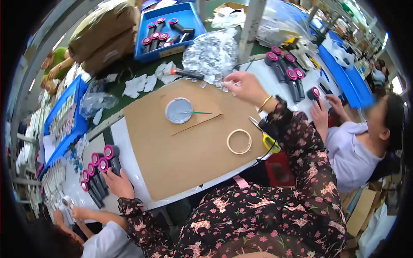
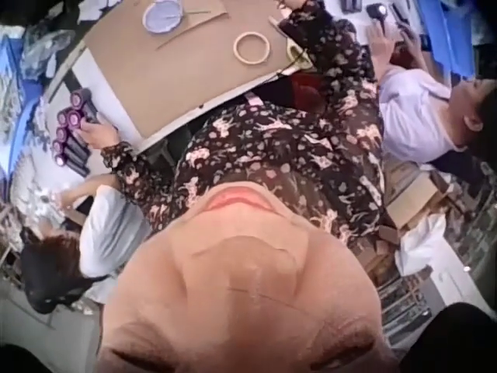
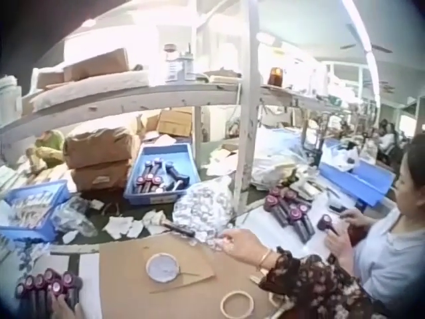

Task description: The person cuts a piece of tape using shears, peels the backing, and presses the tape onto a handheld fan. They then pick up another handheld fan from a group of fans and repeat the process.

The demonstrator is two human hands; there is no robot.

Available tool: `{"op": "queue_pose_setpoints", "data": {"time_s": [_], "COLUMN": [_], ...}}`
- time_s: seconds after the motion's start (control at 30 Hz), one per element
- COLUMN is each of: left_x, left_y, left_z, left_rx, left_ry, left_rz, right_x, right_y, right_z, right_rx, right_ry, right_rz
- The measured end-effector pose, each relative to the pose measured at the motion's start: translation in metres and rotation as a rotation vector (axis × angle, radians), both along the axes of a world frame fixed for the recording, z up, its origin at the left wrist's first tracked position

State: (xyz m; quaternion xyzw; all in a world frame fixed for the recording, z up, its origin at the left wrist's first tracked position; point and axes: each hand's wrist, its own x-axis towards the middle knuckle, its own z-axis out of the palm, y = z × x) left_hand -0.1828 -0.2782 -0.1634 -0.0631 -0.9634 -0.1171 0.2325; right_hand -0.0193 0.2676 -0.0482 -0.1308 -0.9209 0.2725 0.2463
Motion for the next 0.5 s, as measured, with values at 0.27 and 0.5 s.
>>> {"op": "queue_pose_setpoints", "data": {"time_s": [0.27,0.5], "left_x": [-0.057,-0.065], "left_y": [-0.011,-0.032], "left_z": [-0.005,-0.002], "left_rx": [-0.08,-0.174], "left_ry": [0.023,0.09], "left_rz": [0.02,0.102], "right_x": [0.111,0.158], "right_y": [0.183,0.22], "right_z": [-0.019,-0.08], "right_rx": [0.232,0.226], "right_ry": [-0.24,-0.405], "right_rz": [-0.731,-0.789]}}
